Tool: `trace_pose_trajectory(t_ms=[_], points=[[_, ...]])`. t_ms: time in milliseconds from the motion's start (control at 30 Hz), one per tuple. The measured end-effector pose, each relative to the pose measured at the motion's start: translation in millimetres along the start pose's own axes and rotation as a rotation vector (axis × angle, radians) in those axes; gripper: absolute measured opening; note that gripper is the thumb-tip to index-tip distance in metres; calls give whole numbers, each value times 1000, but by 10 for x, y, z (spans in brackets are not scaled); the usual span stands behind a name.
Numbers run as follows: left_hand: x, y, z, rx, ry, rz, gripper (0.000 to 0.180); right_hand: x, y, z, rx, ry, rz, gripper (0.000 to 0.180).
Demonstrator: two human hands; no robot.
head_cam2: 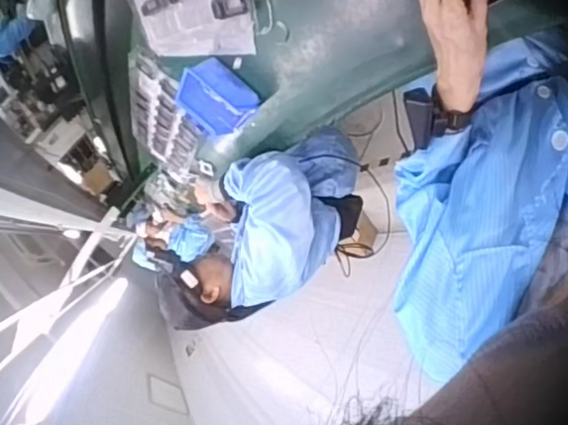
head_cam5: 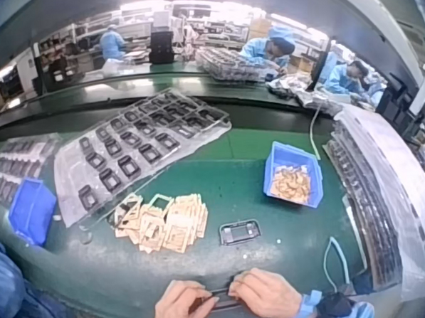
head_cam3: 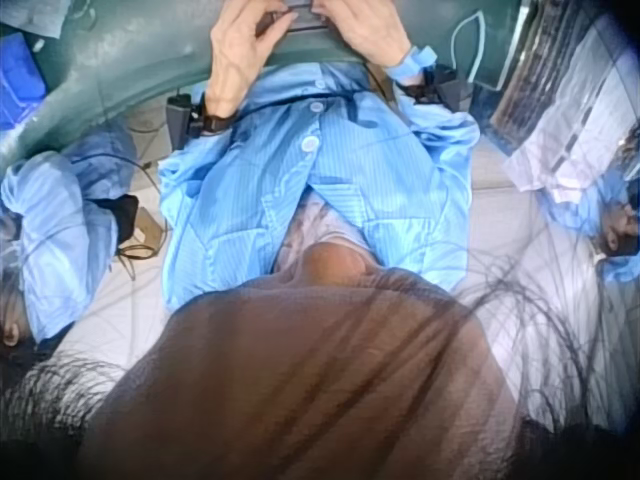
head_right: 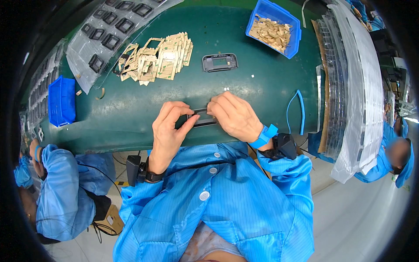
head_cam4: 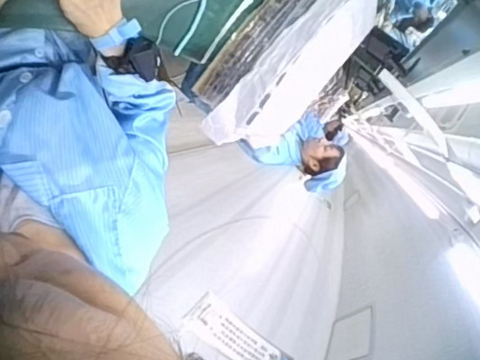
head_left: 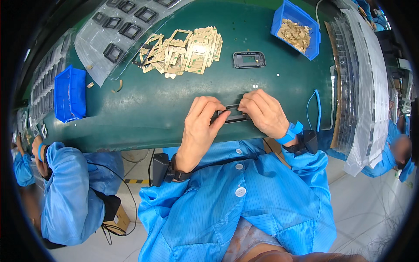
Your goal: Assembling small plastic components into cases on a production line.
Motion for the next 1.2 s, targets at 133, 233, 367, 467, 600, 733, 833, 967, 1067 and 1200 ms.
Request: trace_pose_trajectory(t_ms=[133, 233, 367, 467, 600, 733, 833, 967, 1067, 1200], points=[[3, -8, -6, 1, 3, 3, 22, 23, 10, -20, -12, -9, 5, 22], [5, -9, -5, 3, 2, -1, 22, 49, 27, -42, -55, -4, 87, 25], [8, -10, -2, 4, 2, -3, 21, 121, -71, -61, 94, 100, 185, 28], [6, -14, 0, -3, -20, -4, 21, 238, -73, -141, 123, 303, 288, 29], [-9, -9, -5, -6, -31, -6, 21, 301, -99, -136, 117, 373, 310, 31], [-32, -20, -14, 7, -70, 5, 21, 314, -98, -160, 119, 439, 336, 29], [-29, -29, -22, 8, -114, 18, 21, 323, -74, -181, 108, 479, 360, 28], [5, -47, -10, 11, -87, 119, 20, 336, -68, -185, 102, 515, 379, 24], [45, -51, -2, -22, -110, 247, 19, 346, -55, -200, 99, 552, 387, 22], [22, -49, -9, -38, -148, 236, 19, 332, -62, -192, 112, 538, 366, 19]])
Point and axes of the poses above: each hand's wrist, its own z-axis towards the middle knuckle, its own y-axis out of the palm, x = y × z, the point moved 9 cm from there along z, towards the middle knuckle, and after that the axes turned 6 degrees about x, right-handed, at the moved point
